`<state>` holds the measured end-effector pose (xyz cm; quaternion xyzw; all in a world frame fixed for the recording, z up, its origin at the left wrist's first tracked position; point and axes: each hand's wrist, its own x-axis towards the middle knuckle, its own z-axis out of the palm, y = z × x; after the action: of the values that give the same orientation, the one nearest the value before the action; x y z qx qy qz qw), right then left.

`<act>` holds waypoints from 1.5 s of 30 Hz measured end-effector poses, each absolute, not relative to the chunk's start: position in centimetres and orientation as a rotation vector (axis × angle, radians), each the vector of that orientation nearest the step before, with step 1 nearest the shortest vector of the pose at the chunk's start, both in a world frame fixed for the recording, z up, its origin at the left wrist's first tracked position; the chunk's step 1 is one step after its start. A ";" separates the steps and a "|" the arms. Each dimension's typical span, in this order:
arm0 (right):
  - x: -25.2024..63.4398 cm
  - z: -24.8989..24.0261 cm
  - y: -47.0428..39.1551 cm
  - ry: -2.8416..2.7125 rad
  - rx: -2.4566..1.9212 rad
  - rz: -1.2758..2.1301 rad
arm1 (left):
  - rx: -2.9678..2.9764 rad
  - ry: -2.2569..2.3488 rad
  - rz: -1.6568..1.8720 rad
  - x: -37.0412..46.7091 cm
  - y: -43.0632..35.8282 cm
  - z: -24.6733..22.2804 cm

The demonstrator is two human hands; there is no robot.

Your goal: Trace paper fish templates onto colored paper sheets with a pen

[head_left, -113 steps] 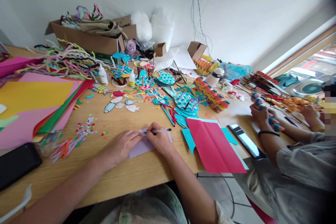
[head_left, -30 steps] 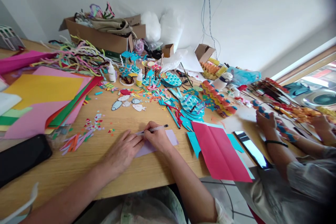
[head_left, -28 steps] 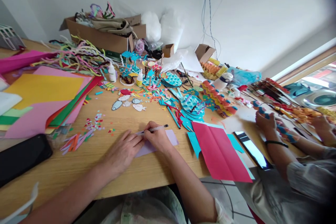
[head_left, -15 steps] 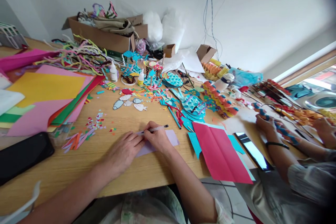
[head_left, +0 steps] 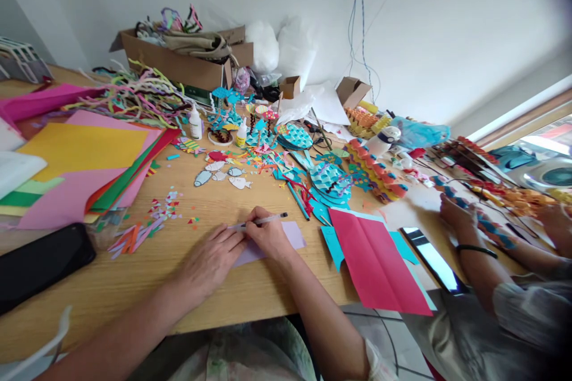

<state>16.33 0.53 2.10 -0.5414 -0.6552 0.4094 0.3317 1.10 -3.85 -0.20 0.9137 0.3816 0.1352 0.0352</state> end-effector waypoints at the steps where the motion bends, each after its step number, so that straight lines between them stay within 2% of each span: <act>1: 16.3 2.1 0.5 -1.715 -1.416 1.073 | 2.805 1.184 0.406 1.1 -3.9 -0.1; 16: 16.2 2.3 0.5 -1.755 -1.435 1.036 | 2.742 1.292 0.391 1.4 -4.4 -0.1; 45: 15.5 2.4 0.6 -1.797 -1.436 1.166 | 2.843 1.387 0.440 1.8 -5.3 -0.4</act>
<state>15.53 0.65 2.41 -0.5349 -0.6696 0.4342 0.2777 1.76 -5.29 -0.36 0.8898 0.4342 0.1379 -0.0259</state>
